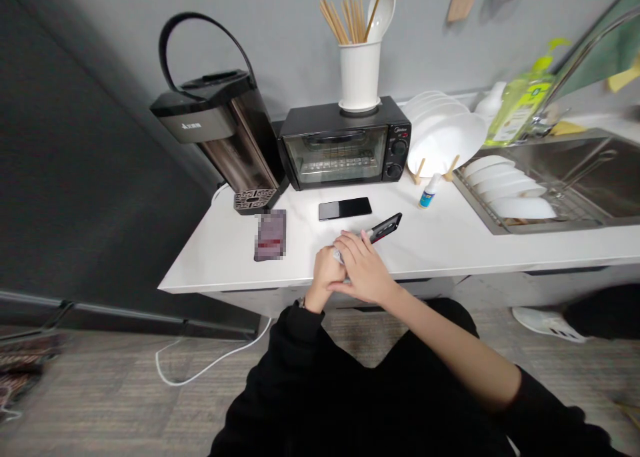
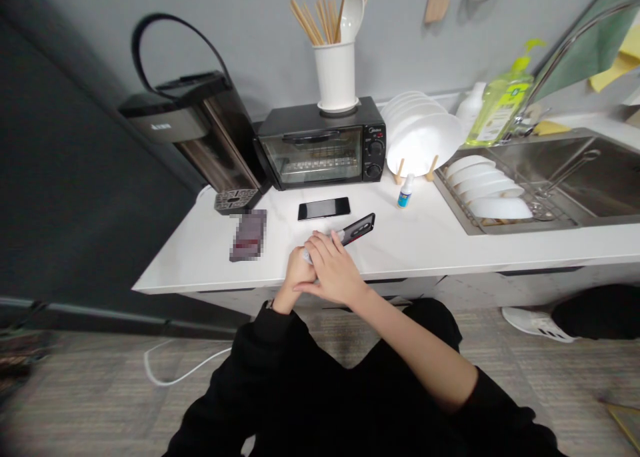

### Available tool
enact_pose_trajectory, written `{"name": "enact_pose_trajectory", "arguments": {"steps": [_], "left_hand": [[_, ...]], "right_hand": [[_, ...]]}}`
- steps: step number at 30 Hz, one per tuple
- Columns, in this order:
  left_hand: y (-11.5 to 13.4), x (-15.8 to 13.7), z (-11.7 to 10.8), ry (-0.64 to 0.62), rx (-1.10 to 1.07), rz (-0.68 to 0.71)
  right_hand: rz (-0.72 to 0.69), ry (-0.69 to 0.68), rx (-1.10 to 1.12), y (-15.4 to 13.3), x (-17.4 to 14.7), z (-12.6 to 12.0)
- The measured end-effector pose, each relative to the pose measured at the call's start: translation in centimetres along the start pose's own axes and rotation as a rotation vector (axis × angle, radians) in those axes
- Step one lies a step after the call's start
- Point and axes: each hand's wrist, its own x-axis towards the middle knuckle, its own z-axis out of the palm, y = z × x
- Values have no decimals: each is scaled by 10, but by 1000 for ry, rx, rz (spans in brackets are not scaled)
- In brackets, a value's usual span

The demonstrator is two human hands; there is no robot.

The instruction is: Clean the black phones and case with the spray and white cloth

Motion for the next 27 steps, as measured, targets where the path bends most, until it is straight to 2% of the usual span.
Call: {"name": "enact_pose_trajectory", "arguments": {"steps": [2,5,7,8,10,12,14,16,20,22,24,27], "left_hand": [[1,-1,-1,5,-6,4],[7,-4,-4,62,-40,12],[10,-6,-4,108,-66,14],[11,-5,-4,116,-71,13],[8,-4,-2,86,-57,5],[4,-1,0,39,-25,-12],[0,1,2,14,-1,-27],[-1,1,2,11,4,-26],[6,-3,-1,52,-29,-2],[9,-4,-3,84,-41,-5],[10,-4,-4,81,-37,-10],[8,-4,-4,41,-13,-10]], "right_hand": [[25,16,-45,23,-1,-9],[204,69,-137,73,-4,-26],[295,99,-170,86,-3,-31],[310,117,-171,82,-3,-30],[264,140,-139,57,-1,-21],[152,108,-80,24,0,-8],[54,48,-50,4,-1,1],[35,18,-57,7,-2,1],[191,75,-117,54,-4,-16],[242,113,-140,65,-2,-24],[190,88,-115,56,3,-28],[74,-35,-58,29,16,-28]]}}
